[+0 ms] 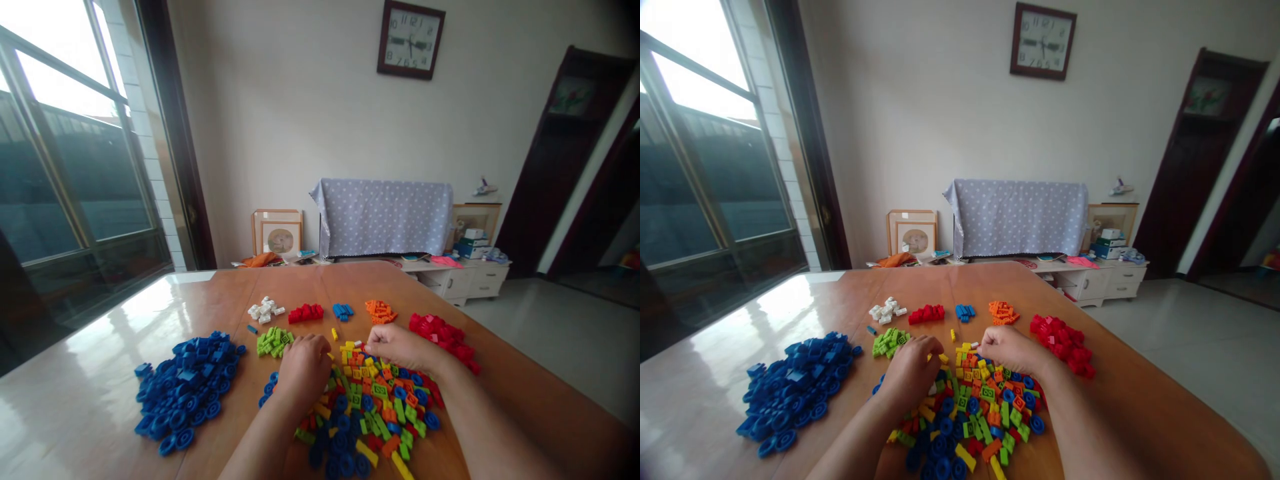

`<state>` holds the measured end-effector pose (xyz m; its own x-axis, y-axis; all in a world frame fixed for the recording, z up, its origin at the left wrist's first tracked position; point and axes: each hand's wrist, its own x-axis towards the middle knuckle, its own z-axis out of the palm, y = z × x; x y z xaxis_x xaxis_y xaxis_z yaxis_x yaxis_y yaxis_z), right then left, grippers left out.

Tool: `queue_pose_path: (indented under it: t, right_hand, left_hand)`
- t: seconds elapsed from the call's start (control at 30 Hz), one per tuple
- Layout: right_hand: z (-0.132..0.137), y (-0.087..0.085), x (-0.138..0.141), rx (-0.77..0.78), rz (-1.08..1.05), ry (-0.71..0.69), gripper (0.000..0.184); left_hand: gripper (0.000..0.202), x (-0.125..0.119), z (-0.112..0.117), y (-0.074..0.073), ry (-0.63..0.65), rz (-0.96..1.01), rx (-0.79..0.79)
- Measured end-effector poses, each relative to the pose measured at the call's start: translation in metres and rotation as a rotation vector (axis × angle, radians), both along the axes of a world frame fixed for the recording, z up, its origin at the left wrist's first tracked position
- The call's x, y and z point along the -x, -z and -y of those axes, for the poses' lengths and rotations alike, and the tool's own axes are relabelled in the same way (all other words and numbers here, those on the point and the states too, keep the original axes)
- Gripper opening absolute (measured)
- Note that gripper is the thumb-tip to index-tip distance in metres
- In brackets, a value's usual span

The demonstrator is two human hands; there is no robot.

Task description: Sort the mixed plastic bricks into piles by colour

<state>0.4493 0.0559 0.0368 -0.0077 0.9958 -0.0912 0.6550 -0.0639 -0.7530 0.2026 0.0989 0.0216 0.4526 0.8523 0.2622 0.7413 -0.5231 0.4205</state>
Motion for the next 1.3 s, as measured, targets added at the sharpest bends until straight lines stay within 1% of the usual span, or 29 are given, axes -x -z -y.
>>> queue_pose_path:
  t: [0.1,0.17,0.23,0.33,0.47,0.53,0.6,0.7,0.73,0.8,0.87,0.93,1.07,1.2,1.3]
  right_hand:
    - [0.002,0.001,-0.001,0.022,0.158,-0.055,0.027]
    - [0.003,0.0,0.001,0.038,0.214,-0.076,0.027]
    - [0.003,0.0,0.005,0.036,0.25,-0.077,0.027]
    - [0.003,0.001,0.01,0.009,0.292,-0.052,0.023]
    - [0.0,0.008,0.01,-0.022,0.292,-0.059,0.021]
    - [-0.004,0.014,0.006,-0.048,0.25,-0.076,0.026]
    - [-0.009,0.02,0.002,-0.097,0.204,-0.062,0.03]
    - [-0.018,0.029,0.0,-0.204,0.153,0.009,0.027]
    - [-0.02,0.031,0.001,-0.242,0.143,0.027,0.025]
    - [-0.024,0.033,0.003,-0.316,0.147,0.038,0.023]
    - [-0.025,0.033,0.008,-0.368,0.192,0.022,0.025]
    - [-0.024,0.031,0.012,-0.384,0.252,-0.022,0.028]
    - [-0.018,0.029,0.02,-0.327,0.325,-0.118,0.033]
    - [-0.013,0.026,0.025,-0.294,0.364,-0.133,0.03]
    - [-0.008,0.019,0.028,-0.288,0.394,-0.134,0.026]
  left_hand:
    - [0.016,0.001,0.0,-0.001,-0.01,-0.019,0.002]
    - [0.016,0.001,0.0,0.0,-0.009,-0.024,-0.005]
    - [0.016,0.0,0.002,0.0,0.007,-0.031,-0.005]
    - [0.017,-0.001,0.004,0.001,0.043,-0.049,0.002]
    - [0.018,-0.001,0.003,0.002,0.061,-0.043,0.008]
    - [0.02,0.001,-0.001,0.003,0.027,-0.013,0.006]
    - [0.023,0.006,-0.006,0.003,-0.059,0.024,0.012]
    - [0.023,0.013,-0.012,0.002,-0.204,0.049,0.033]
    - [0.022,0.014,-0.013,0.001,-0.234,0.044,0.039]
    - [0.022,0.015,-0.013,0.0,-0.255,0.014,0.038]
    - [0.021,0.013,-0.012,0.0,-0.243,-0.035,0.033]
    - [0.021,0.011,-0.01,-0.001,-0.216,-0.074,0.025]
    - [0.021,0.009,-0.007,0.0,-0.158,-0.102,0.008]
    - [0.019,0.008,-0.005,0.001,-0.098,-0.118,-0.002]
    - [0.018,0.006,-0.004,-0.001,-0.089,-0.133,0.016]
